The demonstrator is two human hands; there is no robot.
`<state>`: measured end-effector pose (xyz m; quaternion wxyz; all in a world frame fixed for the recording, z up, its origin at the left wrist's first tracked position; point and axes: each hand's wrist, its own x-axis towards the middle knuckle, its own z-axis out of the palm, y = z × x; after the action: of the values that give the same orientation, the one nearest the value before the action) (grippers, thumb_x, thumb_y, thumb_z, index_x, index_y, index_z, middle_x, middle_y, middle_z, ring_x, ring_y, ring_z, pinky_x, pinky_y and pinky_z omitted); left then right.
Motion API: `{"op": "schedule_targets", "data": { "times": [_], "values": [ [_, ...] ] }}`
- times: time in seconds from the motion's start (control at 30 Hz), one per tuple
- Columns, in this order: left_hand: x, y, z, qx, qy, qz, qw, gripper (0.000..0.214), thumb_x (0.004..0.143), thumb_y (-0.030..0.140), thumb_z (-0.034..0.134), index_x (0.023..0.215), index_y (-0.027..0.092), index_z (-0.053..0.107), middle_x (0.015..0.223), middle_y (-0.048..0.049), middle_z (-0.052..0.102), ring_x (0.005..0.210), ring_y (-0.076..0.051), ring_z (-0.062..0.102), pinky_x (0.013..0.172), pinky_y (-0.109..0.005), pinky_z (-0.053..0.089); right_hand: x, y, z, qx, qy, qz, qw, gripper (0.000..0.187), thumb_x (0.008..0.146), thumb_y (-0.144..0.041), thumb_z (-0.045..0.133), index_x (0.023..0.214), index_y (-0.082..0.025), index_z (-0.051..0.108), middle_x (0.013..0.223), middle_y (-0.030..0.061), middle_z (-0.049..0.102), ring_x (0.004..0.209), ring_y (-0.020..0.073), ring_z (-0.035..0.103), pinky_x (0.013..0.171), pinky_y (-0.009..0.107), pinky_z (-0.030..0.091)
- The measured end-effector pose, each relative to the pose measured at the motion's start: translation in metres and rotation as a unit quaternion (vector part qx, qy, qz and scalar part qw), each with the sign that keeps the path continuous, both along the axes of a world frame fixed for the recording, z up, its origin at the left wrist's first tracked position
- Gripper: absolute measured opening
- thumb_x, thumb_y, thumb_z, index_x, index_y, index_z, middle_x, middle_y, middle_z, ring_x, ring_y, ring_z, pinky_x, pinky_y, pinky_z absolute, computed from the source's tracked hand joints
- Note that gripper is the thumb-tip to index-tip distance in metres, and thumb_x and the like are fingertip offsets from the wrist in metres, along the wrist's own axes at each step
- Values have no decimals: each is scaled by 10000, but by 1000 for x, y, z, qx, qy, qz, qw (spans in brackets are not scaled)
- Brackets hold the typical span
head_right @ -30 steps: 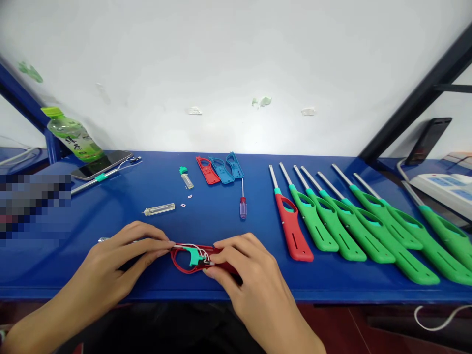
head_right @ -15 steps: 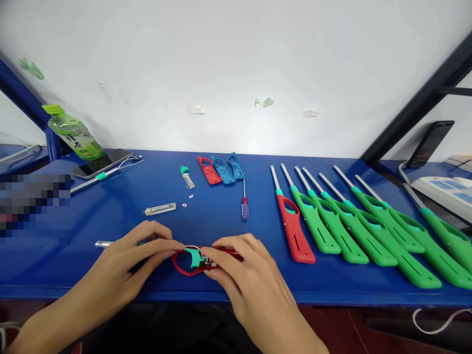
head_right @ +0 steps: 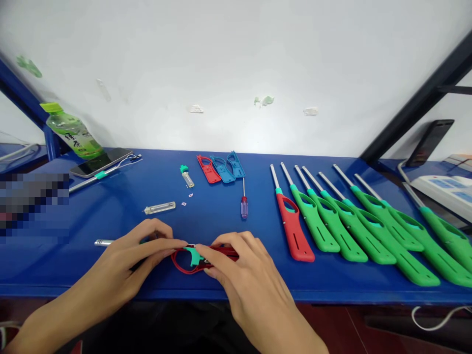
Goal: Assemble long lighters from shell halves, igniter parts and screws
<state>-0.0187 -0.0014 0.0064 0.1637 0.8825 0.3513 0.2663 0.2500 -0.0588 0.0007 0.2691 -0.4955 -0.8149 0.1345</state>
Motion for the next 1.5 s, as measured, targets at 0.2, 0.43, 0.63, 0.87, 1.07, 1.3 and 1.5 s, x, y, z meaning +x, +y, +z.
{"op": "schedule_targets", "data": {
  "times": [0.2, 0.43, 0.63, 0.87, 1.07, 1.3, 1.5],
  "values": [
    [3, 1, 3, -37, 11, 2, 999, 306, 1162, 205, 423, 1290, 365, 650, 1182, 18, 584, 1050, -135, 620, 940, -249, 491, -1, 1, -1, -9, -11, 0, 1000, 410, 1121, -211, 484, 1482, -340, 631, 1318, 82, 658, 1101, 276, 613, 924, 459, 592],
    [4, 3, 3, -74, 8, -8, 997, 280, 1173, 226, 399, 1295, 363, 611, 1197, 24, 583, 1078, -135, 614, 970, -257, 486, -3, -1, 1, -17, -16, 3, 1000, 448, 1123, -199, 467, 1509, -394, 582, 1318, 75, 628, 1103, 276, 589, 902, 456, 582],
    [4, 2, 5, -62, 5, -6, 998, 270, 1170, 229, 408, 1262, 351, 630, 1178, 22, 585, 1066, -142, 613, 962, -260, 484, -3, -1, 2, -23, -3, 2, 1000, 447, 1122, -189, 457, 1495, -395, 589, 1317, 77, 629, 1122, 286, 587, 913, 474, 587],
    [3, 0, 1, -30, -2, 1, 1000, 274, 1160, 204, 448, 1255, 351, 659, 1188, 15, 573, 1070, -141, 601, 962, -249, 475, -1, 0, 1, -21, 13, 6, 1000, 437, 1126, -196, 464, 1482, -396, 621, 1305, 69, 651, 1121, 272, 599, 931, 471, 607],
    [2, -1, 1, -16, -5, 1, 1000, 277, 1152, 207, 485, 1274, 371, 672, 1178, 18, 575, 1057, -134, 608, 947, -241, 484, -1, -2, -2, -14, 20, -5, 1000, 401, 1125, -209, 485, 1458, -362, 648, 1320, 67, 652, 1172, 264, 603, 975, 456, 611],
    [3, -2, 1, -5, -12, 9, 1000, 266, 1143, 214, 500, 1244, 351, 704, 1168, 10, 609, 1050, -146, 631, 935, -259, 512, -1, -4, -1, 7, 17, -7, 1000, 390, 1114, -194, 514, 1419, -380, 670, 1314, 59, 673, 1139, 260, 627, 957, 464, 625],
    [4, 0, 1, -11, -11, 10, 1000, 270, 1137, 213, 508, 1250, 356, 708, 1172, 6, 619, 1049, -156, 639, 937, -269, 515, -1, -3, -5, 21, 36, -13, 999, 343, 1105, -204, 546, 1368, -331, 726, 1291, 69, 703, 1153, 257, 643, 958, 423, 641]
  ]
}}
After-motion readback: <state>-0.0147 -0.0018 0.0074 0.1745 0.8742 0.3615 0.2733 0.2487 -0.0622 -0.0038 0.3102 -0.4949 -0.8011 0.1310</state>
